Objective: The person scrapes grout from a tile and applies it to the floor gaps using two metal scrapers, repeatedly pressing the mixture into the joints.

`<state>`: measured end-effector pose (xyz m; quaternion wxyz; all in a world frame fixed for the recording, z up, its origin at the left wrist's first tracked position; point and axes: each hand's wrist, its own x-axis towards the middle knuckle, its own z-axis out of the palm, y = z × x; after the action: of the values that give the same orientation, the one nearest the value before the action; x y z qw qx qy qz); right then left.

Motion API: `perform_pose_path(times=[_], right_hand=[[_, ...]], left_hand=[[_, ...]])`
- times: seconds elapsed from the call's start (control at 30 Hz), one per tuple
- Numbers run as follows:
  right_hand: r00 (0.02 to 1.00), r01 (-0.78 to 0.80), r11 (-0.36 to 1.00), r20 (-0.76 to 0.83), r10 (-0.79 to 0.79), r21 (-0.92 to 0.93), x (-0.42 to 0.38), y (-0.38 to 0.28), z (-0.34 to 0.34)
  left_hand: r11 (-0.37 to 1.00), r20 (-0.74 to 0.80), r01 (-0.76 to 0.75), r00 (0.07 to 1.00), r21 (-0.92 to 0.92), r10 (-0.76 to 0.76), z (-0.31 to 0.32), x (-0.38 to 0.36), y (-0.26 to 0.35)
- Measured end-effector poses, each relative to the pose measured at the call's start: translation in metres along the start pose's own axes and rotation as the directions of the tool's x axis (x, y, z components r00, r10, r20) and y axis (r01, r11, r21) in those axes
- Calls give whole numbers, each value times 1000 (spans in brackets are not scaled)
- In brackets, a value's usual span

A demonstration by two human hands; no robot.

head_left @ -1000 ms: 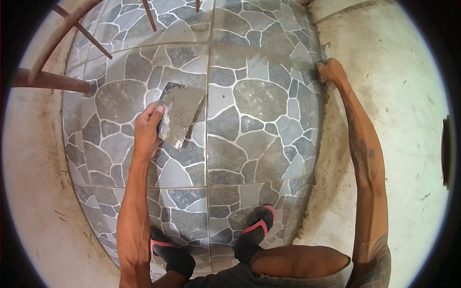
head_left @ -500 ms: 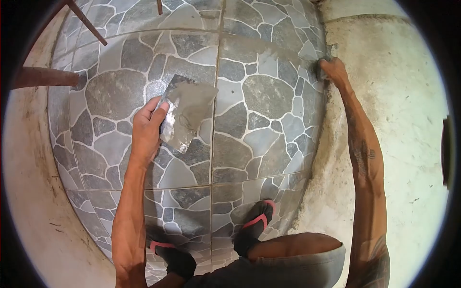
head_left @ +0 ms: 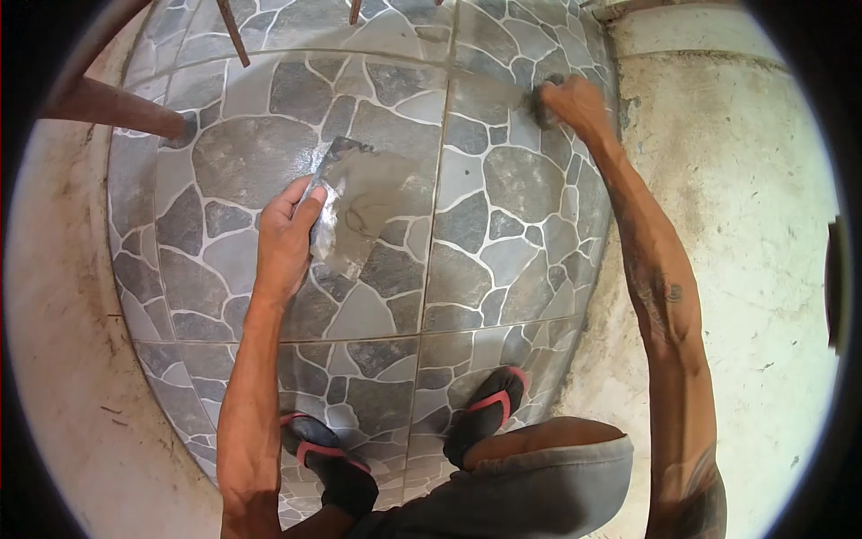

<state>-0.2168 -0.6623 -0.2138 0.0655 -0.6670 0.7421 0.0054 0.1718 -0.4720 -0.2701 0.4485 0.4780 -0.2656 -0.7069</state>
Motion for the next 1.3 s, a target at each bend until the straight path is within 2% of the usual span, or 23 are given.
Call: perform_pose_path(times=[0.07,0.13,0.23,0.3,0.4,0.43,0.47,0.5,0.63,0.73,0.77,0.83,0.93,1.0,1.03,1.13,1.17,1.3], right_hand=[[994,6,993,109,-19,116,-4,-43,-9],[993,119,992,14,-120,45,0,-77,3],[984,177,983,-6,-177,48,-5,-129,8],[978,205,978,-35,-204,29,-6,-146,16],[960,249,967,119,-253,47,-1,-138,2],[962,136,929,179,-208,345,-4,-133,-2],[948,-4,796,255,-190,606,-14,-128,0],[919,-158,581,335,-210,798,-26,-128,1],[836,-288,420,440,-328,861,-75,-120,-24],[782,-328,333,452,-429,884,-98,-96,-44],[785,-279,350,422,-453,894,-107,-87,-50],[793,-182,377,362,-490,908,-130,-77,-66],[853,92,750,337,-399,655,-187,-77,-124],[866,315,668,84,-493,674,-218,-65,-120],[849,423,624,-45,-527,657,-229,-59,-115],[630,765,434,-417,-655,475,-245,-36,-90],[598,785,391,-421,-683,481,-251,-31,-90],[508,861,446,-448,-736,243,-271,-19,-89]], left_hand=[[1000,2,2,1000,4,-2,-4,-1,0],[1000,5,1,1000,-20,-1,-3,-2,4],[999,-14,-37,999,-21,37,-1,-4,12],[995,-36,-92,995,47,94,-1,-6,18],[988,-79,-135,987,79,141,-1,-11,23],[987,-93,-140,985,84,148,-1,-11,23],[986,-95,-141,984,83,149,0,-13,20],[987,-109,-140,983,85,149,0,-17,20],[994,-160,-114,981,0,112,-4,-36,10],[998,-173,-59,984,-34,52,5,-45,3],[991,-190,-58,981,-119,34,18,-46,2],[992,-133,-27,991,-125,10,31,-45,3],[982,-108,-10,994,-191,-11,74,-46,9],[959,-67,-17,998,-284,-2,100,-46,15],[955,13,-24,999,-295,29,106,-44,14],[949,97,8,995,-316,24,135,-43,12],[942,109,15,994,-335,23,146,-44,13],[916,121,29,992,-401,22,180,-58,24]])
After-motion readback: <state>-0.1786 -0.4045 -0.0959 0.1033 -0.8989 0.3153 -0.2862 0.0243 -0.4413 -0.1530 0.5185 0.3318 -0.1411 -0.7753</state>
